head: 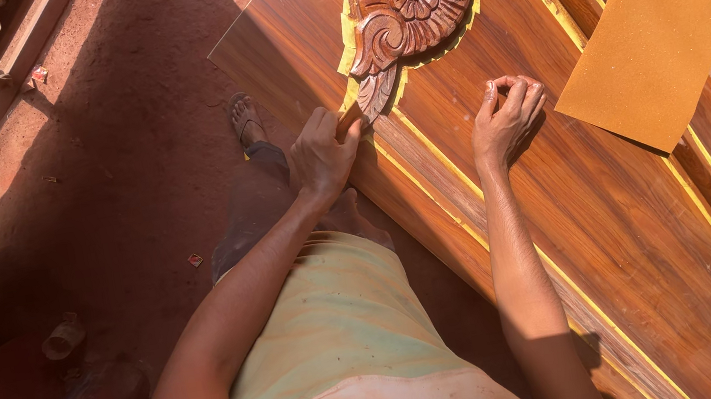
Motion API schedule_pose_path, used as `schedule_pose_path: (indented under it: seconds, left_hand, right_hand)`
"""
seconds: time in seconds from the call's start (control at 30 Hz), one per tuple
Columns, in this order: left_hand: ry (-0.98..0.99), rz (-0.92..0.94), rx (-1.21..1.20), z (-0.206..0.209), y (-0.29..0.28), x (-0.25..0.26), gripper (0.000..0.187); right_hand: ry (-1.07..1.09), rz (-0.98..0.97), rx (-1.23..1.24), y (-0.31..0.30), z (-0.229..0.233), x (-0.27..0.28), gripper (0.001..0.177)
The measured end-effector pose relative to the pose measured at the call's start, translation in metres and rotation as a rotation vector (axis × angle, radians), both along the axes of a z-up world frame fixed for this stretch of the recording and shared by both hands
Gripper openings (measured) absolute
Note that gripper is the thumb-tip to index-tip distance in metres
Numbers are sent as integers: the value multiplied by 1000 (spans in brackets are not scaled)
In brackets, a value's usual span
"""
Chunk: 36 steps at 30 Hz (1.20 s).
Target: The person sands a wooden door panel using a sanding block. They smooth the flat surfaces, the edges, and the intricate carved floral design. The person moves around the panel to reach different areas while sanding.
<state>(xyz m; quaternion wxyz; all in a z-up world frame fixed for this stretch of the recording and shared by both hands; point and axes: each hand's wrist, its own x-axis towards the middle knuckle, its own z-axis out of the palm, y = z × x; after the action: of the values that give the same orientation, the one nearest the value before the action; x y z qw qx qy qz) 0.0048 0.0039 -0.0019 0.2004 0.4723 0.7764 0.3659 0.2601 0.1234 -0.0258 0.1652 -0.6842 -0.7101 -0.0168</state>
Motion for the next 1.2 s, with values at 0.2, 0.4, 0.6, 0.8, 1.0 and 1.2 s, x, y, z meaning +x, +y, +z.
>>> schedule_pose_path:
  seconds: [0.2, 0.4, 0.6, 0.8, 1.0, 1.2]
  left_hand:
    - [105, 43, 175, -2, 12, 7, 17]
    - [272, -195, 111, 9, 6, -9, 21]
    - [344, -310, 91, 11, 3, -6, 15]
    - [187, -255, 201, -12, 32, 6, 18]
    - [126, -296, 142, -9, 19, 2, 12]
    - [148, -191, 224, -9, 47, 23, 9]
  right_hand:
    - [1, -3, -11, 1, -1, 2, 20]
    - [-3, 2, -5, 2, 4, -1, 20]
    - [5, 3, -5, 2, 6, -2, 20]
    - [18, -3, -14, 3, 3, -1, 19]
    - [11, -1, -27, 7, 1, -2, 21]
    - [20, 11, -32, 0, 0, 0, 18]
